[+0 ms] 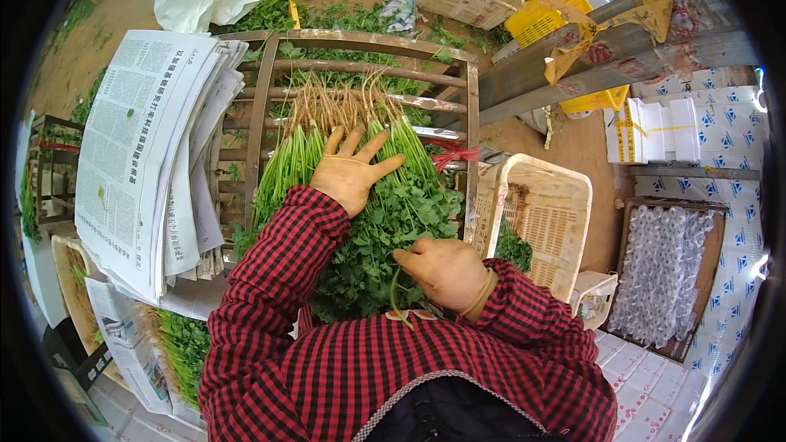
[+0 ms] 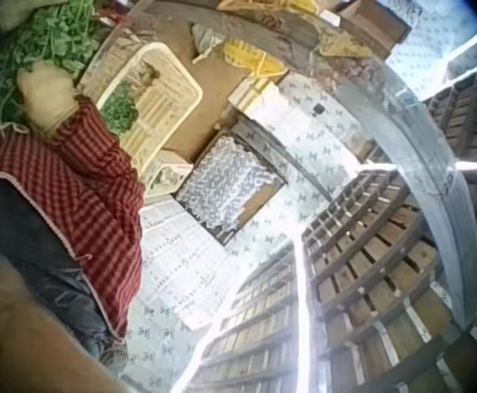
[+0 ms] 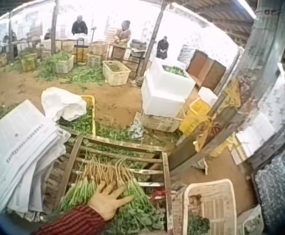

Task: The person organizes coriander by hand on a metal rack, removes yellow leaves, and places a large bundle of the prepared coriander into a white plastic crate lined with newspaper.

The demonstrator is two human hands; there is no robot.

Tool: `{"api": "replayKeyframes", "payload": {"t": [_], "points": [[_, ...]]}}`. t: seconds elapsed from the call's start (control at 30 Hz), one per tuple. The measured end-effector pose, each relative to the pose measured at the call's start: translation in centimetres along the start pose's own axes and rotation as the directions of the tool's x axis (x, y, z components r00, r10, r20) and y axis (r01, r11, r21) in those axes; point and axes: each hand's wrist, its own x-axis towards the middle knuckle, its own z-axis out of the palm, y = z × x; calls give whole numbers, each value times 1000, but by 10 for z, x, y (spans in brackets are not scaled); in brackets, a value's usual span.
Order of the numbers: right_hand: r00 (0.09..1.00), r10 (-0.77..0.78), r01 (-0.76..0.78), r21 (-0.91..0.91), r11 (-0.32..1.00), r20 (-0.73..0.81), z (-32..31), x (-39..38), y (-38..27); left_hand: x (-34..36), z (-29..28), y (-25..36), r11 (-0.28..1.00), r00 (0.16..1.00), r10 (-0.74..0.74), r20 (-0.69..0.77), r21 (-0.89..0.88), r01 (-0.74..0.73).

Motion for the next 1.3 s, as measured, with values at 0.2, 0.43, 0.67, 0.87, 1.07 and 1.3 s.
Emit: {"api": "replayKeyframes", "payload": {"t": [0.2, 0.43, 0.67, 0.87, 1.07, 1.3], "points": [[962, -138, 96, 184, 978, 236, -62, -7, 2, -2, 12, -5, 999, 994, -1, -108, -51, -5], [614, -741, 325, 942, -78, -273, -131, 1, 62, -5, 26, -9, 999, 990, -26, -137, -43, 20], [876, -118, -2, 249, 969, 467, -35, 16, -4, 3, 20, -5, 998, 988, 13, -154, -63, -23], [875, -77, -6, 170, 985, 478, 20, -23, -6, -2, 16, -5, 999, 996, -29, -88, -28, 26], [912, -240, -75, 709, 701, 334, -99, -16, 27, -5, 19, -7, 999, 995, -31, -93, -15, 30], [774, 347, 97, 641, 762, -529, -174, 30, 96, 1, 23, -5, 1000, 990, -8, -140, -15, 6]]}}
